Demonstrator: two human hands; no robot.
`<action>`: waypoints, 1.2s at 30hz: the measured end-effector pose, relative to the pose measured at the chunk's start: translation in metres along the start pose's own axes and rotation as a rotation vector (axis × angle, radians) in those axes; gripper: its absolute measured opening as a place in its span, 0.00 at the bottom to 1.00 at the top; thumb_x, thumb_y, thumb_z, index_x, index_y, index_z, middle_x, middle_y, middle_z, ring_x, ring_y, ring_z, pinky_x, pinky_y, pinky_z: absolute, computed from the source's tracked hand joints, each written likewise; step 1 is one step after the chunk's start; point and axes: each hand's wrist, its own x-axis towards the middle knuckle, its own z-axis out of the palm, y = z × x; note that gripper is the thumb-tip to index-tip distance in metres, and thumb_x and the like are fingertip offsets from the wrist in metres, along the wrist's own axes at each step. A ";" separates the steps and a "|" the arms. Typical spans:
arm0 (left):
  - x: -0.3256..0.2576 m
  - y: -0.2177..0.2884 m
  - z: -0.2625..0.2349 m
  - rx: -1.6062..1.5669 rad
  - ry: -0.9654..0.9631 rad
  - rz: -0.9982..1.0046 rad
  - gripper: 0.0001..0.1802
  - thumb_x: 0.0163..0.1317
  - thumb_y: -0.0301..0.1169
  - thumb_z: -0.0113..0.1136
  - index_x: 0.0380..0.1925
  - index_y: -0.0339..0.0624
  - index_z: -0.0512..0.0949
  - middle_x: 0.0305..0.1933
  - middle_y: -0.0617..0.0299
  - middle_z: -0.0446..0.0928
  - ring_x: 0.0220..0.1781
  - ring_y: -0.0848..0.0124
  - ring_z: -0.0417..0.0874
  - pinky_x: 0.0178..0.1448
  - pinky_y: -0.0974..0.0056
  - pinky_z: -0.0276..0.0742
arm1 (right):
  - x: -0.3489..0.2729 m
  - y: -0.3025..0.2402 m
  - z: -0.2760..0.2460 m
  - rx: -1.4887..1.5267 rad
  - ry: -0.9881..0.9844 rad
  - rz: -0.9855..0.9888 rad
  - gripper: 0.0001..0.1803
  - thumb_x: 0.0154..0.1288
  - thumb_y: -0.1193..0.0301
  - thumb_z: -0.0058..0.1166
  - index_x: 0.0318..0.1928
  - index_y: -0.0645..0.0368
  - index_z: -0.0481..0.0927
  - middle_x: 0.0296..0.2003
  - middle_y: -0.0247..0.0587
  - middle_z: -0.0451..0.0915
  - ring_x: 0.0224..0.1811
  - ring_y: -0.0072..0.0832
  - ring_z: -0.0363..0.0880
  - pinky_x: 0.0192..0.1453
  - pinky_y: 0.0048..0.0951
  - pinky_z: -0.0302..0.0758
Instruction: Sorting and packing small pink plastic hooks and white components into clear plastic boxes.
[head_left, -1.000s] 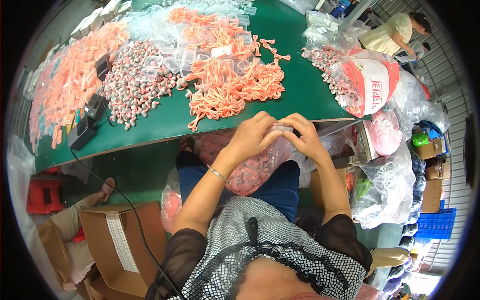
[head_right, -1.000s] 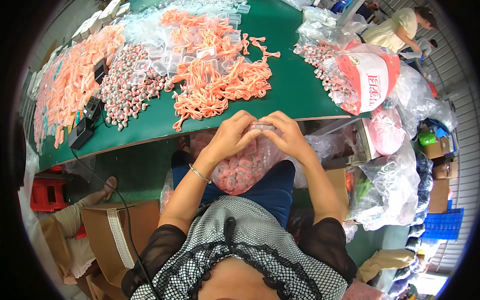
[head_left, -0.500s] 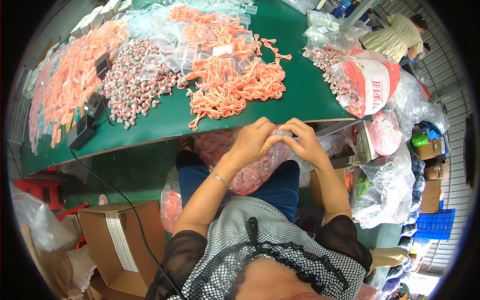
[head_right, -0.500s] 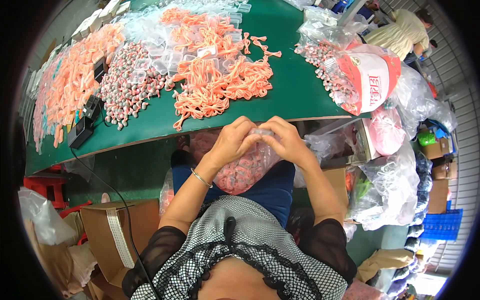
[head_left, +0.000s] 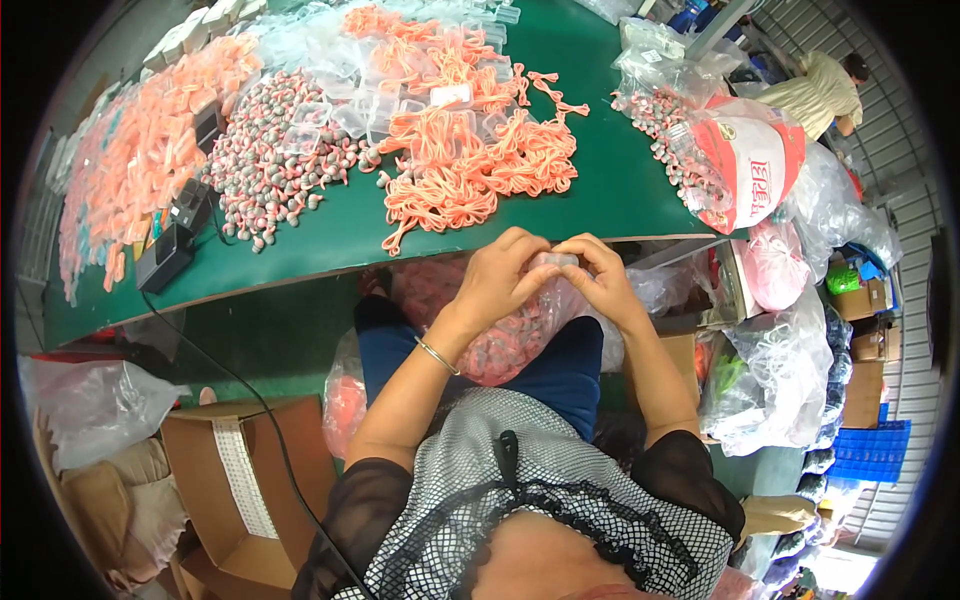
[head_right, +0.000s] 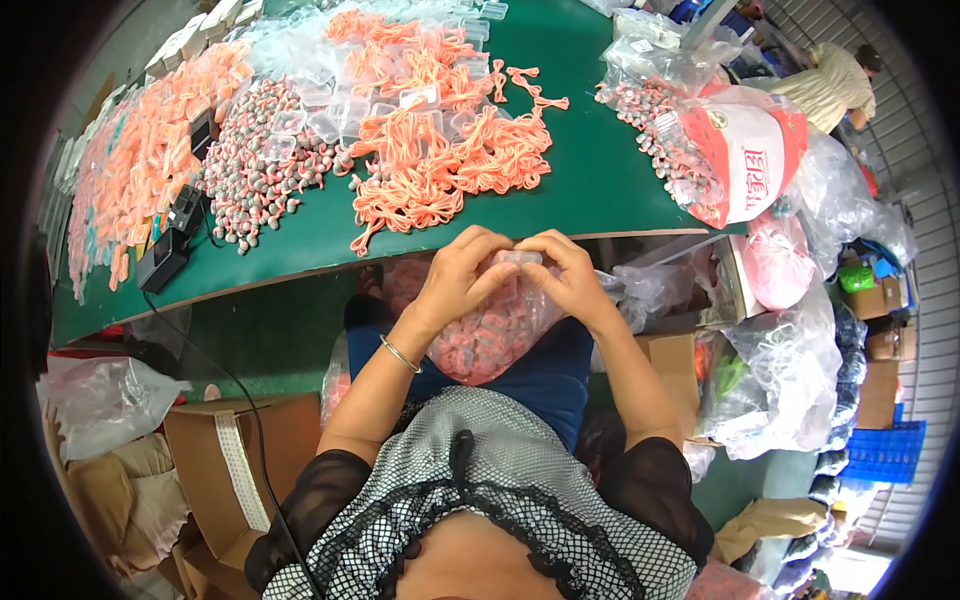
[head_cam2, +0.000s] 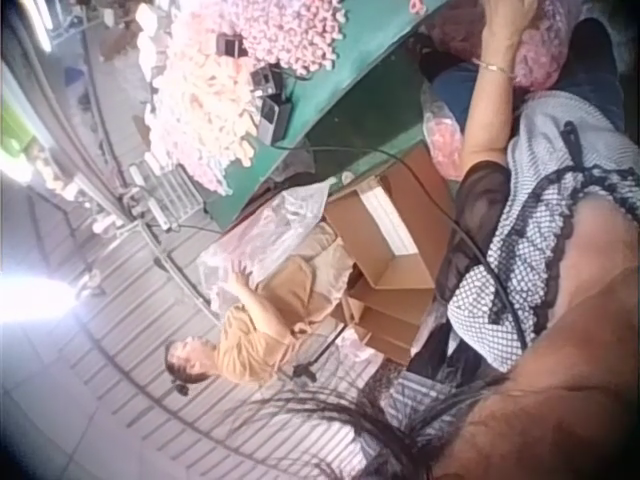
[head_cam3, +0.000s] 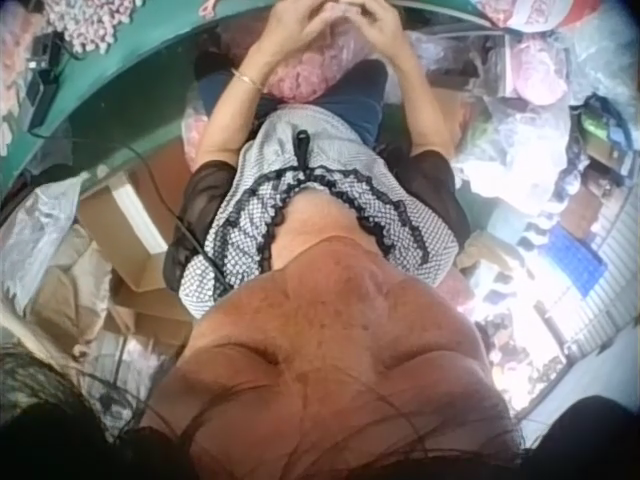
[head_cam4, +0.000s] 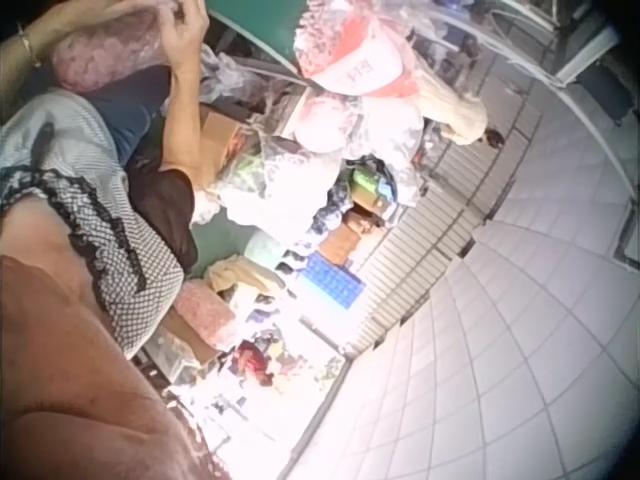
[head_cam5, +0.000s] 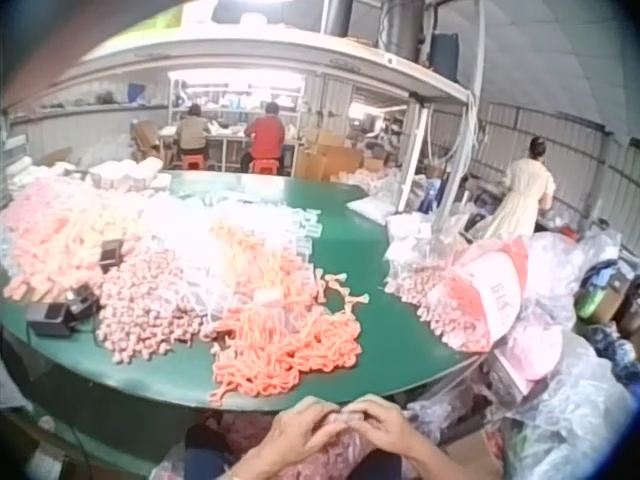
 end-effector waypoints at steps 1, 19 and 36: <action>-0.001 0.005 -0.002 0.056 0.029 0.007 0.15 0.58 0.36 0.67 0.39 0.38 0.80 0.36 0.54 0.77 0.34 0.57 0.82 0.37 0.59 0.78 | -0.005 0.009 0.004 0.005 -0.003 0.007 0.13 0.62 0.72 0.63 0.45 0.64 0.81 0.38 0.43 0.79 0.40 0.31 0.78 0.41 0.27 0.74; 0.010 -0.012 -0.043 0.492 0.235 0.142 0.08 0.53 0.24 0.66 0.35 0.39 0.81 0.34 0.56 0.79 0.36 0.57 0.81 0.41 0.57 0.77 | -0.053 0.119 0.056 -0.417 -0.325 0.179 0.09 0.61 0.70 0.58 0.38 0.62 0.83 0.37 0.49 0.84 0.39 0.46 0.83 0.43 0.42 0.79; 0.011 -0.034 -0.031 0.568 0.242 0.174 0.07 0.51 0.25 0.66 0.32 0.42 0.81 0.31 0.60 0.77 0.35 0.59 0.79 0.40 0.56 0.73 | 0.218 0.023 0.014 -1.094 -0.030 -0.269 0.10 0.58 0.74 0.59 0.41 0.48 0.84 0.44 0.35 0.80 0.51 0.39 0.77 0.54 0.45 0.72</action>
